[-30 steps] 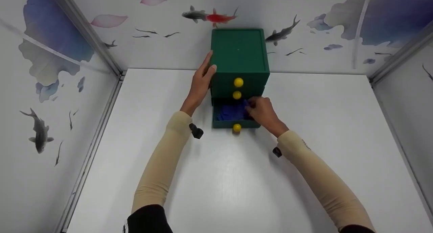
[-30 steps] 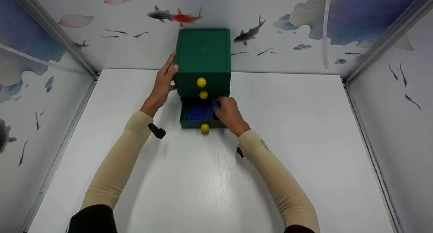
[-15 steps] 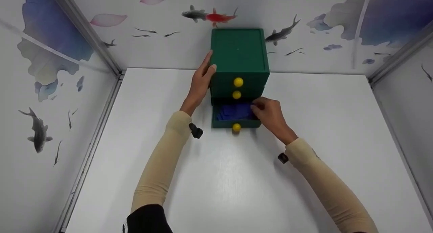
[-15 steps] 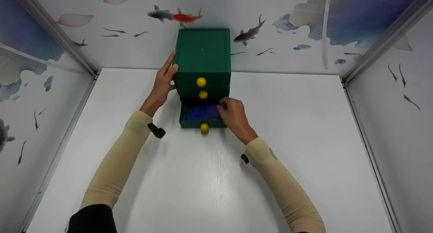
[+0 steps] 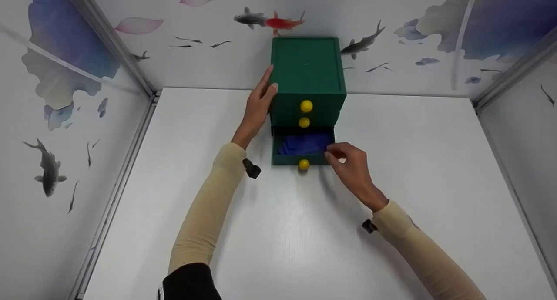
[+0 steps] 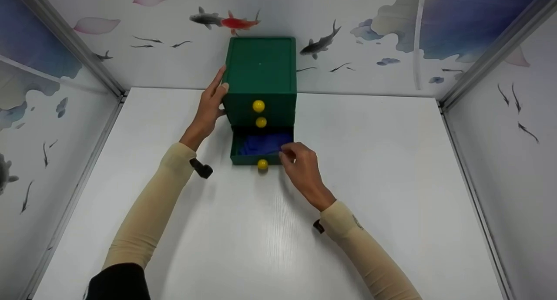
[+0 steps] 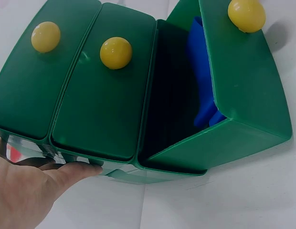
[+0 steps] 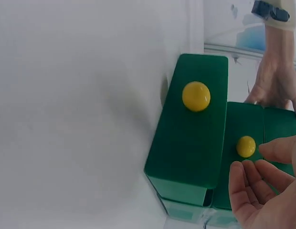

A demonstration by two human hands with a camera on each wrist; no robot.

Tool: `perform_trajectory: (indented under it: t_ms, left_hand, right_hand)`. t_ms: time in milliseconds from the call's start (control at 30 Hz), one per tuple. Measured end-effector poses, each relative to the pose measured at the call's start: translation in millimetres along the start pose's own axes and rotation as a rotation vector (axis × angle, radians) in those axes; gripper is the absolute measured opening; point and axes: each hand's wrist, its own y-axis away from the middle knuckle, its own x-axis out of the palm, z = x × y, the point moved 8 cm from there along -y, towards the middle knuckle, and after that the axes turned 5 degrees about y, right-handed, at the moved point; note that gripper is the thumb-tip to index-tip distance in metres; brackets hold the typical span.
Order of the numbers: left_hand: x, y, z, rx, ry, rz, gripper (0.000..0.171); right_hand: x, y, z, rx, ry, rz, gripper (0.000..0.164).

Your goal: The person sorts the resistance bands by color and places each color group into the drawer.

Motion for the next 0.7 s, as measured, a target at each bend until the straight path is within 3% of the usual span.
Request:
perform_trajectory:
  t_ms: [333, 700]
  left_hand:
    - [1.0, -1.0, -1.9, -0.009, -0.006, 0.000, 0.062]
    - [0.6, 0.9, -1.2, -0.001, -0.001, 0.001, 0.062]
  right_hand:
    - [20.5, 31.4, -4.8, -0.005, -0.017, 0.044, 0.012]
    - [47.5, 47.0, -22.0, 0.195, -0.074, 0.160, 0.019]
